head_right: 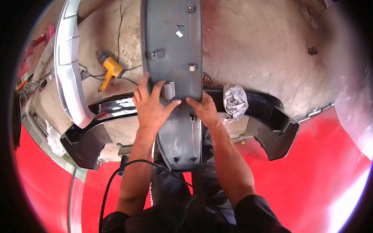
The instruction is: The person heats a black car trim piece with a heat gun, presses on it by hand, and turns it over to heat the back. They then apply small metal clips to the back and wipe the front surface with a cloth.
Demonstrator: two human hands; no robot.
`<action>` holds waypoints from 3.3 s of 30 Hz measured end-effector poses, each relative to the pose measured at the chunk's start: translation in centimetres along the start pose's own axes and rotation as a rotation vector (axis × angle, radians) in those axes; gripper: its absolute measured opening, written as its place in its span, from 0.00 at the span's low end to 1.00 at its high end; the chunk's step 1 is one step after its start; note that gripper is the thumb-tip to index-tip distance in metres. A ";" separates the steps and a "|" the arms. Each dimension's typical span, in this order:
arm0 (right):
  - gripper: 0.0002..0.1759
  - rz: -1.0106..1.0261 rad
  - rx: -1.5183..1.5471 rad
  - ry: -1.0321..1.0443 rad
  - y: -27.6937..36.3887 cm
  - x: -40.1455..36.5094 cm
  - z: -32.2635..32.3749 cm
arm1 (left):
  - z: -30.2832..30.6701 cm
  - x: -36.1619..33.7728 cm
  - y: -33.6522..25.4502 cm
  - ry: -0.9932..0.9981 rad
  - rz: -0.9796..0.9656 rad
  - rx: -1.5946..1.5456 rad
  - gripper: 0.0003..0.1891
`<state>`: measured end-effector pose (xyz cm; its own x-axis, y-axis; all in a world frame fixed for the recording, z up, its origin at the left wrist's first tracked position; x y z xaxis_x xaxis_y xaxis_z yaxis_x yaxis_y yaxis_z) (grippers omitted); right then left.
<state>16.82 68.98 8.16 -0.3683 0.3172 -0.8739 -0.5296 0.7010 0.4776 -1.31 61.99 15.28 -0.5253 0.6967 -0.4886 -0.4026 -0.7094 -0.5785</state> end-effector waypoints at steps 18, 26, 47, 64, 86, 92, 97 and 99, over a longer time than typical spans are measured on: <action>0.18 0.065 0.029 0.047 0.5 -0.5 -0.2 | 1.3 2.2 0.6 0.137 -0.413 0.143 0.35; 0.17 -0.030 0.038 0.090 -0.1 -0.4 -0.1 | -1.1 2.5 0.6 0.261 -0.323 0.223 0.34; 0.14 -0.092 0.028 0.206 -0.7 -0.1 1.2 | -2.7 2.9 -1.1 0.371 -0.187 0.273 0.33; 0.24 -0.191 0.146 0.267 -0.4 0.5 1.4 | 5.7 6.6 -1.0 0.203 -0.221 0.115 0.33; 0.17 -0.123 0.112 0.217 -0.2 0.2 1.4 | -2.6 4.3 -1.4 0.358 -0.522 0.242 0.27; 0.16 -0.179 0.095 0.241 0.4 -0.2 1.5 | -3.9 3.6 -1.7 0.268 -0.565 0.285 0.18; 0.18 -0.171 0.149 0.254 0.5 -0.3 1.0 | -1.0 2.5 -0.1 0.085 -0.265 -0.090 0.30; 0.22 -0.151 0.118 0.270 1.0 -1.0 0.6 | 1.3 0.6 0.0 -0.074 -0.140 -0.149 0.31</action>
<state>17.14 69.73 9.49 -0.4901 0.0346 -0.8710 -0.5075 0.8011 0.3174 -2.55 62.29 15.84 -0.5283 0.7734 -0.3505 -0.3634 -0.5790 -0.7299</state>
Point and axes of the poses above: each hand's wrist, its own x-axis towards the middle knuckle, its own z-axis out of the back of the hand, y = z × x, the point moved 5 cm from there along x, towards the middle knuckle, and after that the axes turned 10 degrees about -x, right-handed, at the moved point
